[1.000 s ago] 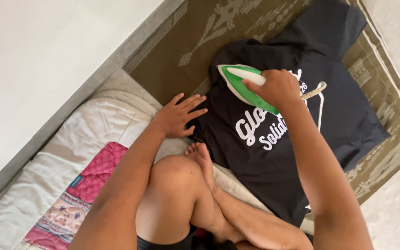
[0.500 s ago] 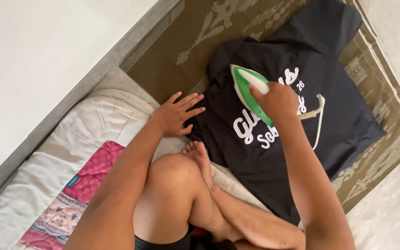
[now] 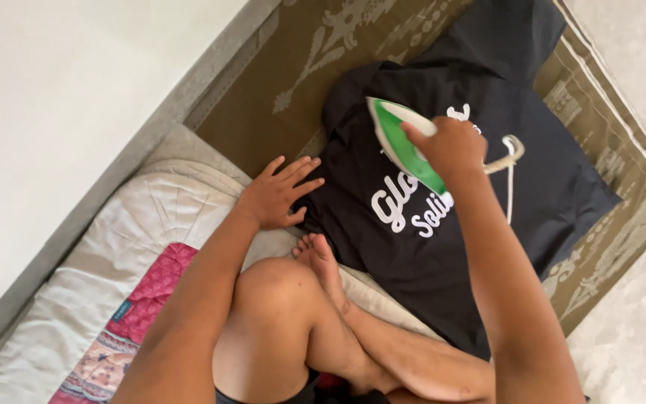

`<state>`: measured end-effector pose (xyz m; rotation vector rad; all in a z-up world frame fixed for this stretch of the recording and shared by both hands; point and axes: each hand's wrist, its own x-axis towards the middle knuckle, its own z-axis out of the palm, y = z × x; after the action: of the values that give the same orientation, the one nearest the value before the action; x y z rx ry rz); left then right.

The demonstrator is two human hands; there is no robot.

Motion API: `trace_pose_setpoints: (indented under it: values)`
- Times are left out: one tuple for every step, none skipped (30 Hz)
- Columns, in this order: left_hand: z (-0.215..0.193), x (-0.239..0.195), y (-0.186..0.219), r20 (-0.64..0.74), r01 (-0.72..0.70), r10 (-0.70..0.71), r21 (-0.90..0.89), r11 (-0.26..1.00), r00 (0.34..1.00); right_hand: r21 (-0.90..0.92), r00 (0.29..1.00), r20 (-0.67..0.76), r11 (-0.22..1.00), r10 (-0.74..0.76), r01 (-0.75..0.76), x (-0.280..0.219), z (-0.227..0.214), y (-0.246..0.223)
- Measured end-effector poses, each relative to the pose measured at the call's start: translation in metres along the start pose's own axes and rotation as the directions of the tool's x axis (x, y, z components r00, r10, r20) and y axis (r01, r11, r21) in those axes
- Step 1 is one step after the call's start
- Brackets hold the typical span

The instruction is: The person irons a black shirt laid out on a bed using a green and white iron. They smooth the fabric with one hand while moving the iron with the other, then flip the shirt to iron the other side before folding it.

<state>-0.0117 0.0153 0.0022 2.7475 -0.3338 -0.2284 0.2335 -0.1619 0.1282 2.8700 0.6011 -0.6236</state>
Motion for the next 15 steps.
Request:
trace_pose_setpoints:
  values:
    - [-0.002,0.001,-0.002,0.001,0.004,-0.004,0.003,1.000,1.000,0.003,1.000,0.000,1.000,-0.004,0.004,0.004,0.001,0.011]
    - [-0.002,0.002,-0.004,-0.008,-0.003,0.003,0.004,1.000,1.000,-0.009,0.999,-0.005,0.999,0.043,-0.043,0.009,0.003,0.022]
    - [0.000,0.001,-0.001,-0.015,-0.005,0.005,-0.007,1.000,1.000,-0.030,0.996,-0.002,0.996,0.088,-0.088,0.011,0.006,0.034]
    - [0.002,-0.001,0.002,-0.011,0.003,-0.004,-0.015,1.000,1.000,-0.035,0.997,0.008,0.996,0.082,-0.081,0.018,0.016,0.051]
    - [0.002,-0.001,0.000,-0.004,0.007,-0.007,-0.009,1.000,1.000,-0.019,0.991,-0.049,0.992,0.127,-0.128,0.027,0.024,0.068]
    - [0.001,0.000,-0.001,0.004,0.010,-0.010,-0.004,1.000,1.000,0.001,0.979,-0.104,0.985,0.173,-0.174,0.037,0.032,0.086]
    - [-0.002,0.000,-0.002,0.009,0.010,-0.010,0.004,1.000,1.000,0.010,0.980,-0.103,0.985,0.173,-0.173,0.038,0.026,0.086]
    - [-0.005,0.000,-0.002,-0.033,-0.001,0.000,-0.034,0.999,0.999,0.029,0.959,-0.090,0.964,0.267,-0.265,0.039,0.020,0.087]
    - [-0.008,0.000,0.001,-0.072,-0.020,0.015,-0.078,0.997,0.997,0.041,0.928,-0.070,0.931,0.365,-0.363,0.036,0.014,0.092]
    - [-0.009,-0.001,0.000,-0.064,-0.026,0.021,-0.078,0.997,0.998,0.045,0.926,-0.063,0.928,0.372,-0.370,0.037,0.018,0.095]
    - [-0.010,0.000,0.001,-0.052,-0.019,0.015,-0.071,0.997,0.999,0.092,0.912,-0.083,0.915,0.401,-0.394,0.039,0.019,0.100]
    - [-0.010,0.002,0.002,-0.040,-0.012,0.009,-0.065,0.998,0.999,0.140,0.897,-0.101,0.899,0.431,-0.416,0.040,0.021,0.107]
    - [-0.011,0.002,0.001,-0.037,-0.023,0.021,-0.059,0.998,0.999,0.148,0.892,-0.102,0.893,0.441,-0.425,0.041,0.020,0.110]
    - [-0.011,0.002,0.001,-0.058,-0.023,0.020,-0.041,0.999,0.998,0.131,0.911,-0.099,0.913,0.401,-0.387,0.043,0.019,0.113]
    - [-0.011,0.003,0.002,-0.076,-0.033,0.031,-0.026,0.999,0.997,0.115,0.924,-0.092,0.926,0.371,-0.361,0.040,0.019,0.120]
